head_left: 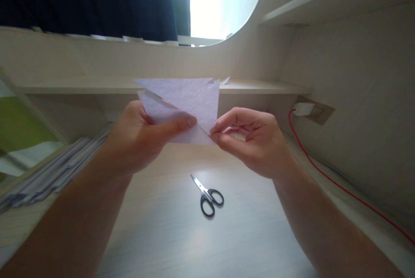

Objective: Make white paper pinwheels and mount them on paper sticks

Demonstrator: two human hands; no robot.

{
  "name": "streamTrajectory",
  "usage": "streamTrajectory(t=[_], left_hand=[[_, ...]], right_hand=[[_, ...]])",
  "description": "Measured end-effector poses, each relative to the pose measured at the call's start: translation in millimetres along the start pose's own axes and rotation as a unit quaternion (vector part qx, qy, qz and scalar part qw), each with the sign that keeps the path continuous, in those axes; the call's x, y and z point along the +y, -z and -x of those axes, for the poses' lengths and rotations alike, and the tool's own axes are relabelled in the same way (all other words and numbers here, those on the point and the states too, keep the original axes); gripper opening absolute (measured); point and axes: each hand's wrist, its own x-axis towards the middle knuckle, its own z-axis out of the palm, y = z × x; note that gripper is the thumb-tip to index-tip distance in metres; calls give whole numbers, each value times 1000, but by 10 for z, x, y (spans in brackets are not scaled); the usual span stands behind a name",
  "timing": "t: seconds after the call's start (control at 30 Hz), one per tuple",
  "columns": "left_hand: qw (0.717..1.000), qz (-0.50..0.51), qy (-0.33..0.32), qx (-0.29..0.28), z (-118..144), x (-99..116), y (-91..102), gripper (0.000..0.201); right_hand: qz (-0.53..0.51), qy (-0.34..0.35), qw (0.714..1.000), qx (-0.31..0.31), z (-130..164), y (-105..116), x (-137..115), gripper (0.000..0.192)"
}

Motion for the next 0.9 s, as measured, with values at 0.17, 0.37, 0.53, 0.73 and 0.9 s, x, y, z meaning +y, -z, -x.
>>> streamTrajectory(t=[0.17,0.37,0.53,0.73,0.9], left_hand=[[1000,0,4,-3,-5,-7,-4,11],[1000,18,-2,-7,2,-13,-9,9],[1000,18,-7,-12,13,4,2,8],[1000,4,-4,-16,14,28,4,8],[1000,14,-17,-21,4,7,2,5]], right_hand=[[-1,7,1000,-1,-3,2,-1,10],[1,2,1000,-5,7,14,-25,9],[0,8,1000,-1,9,10,-13,7],[4,12,1000,2,-5,-8,0,10],[11,17,1000,7,-2,-5,-5,12]])
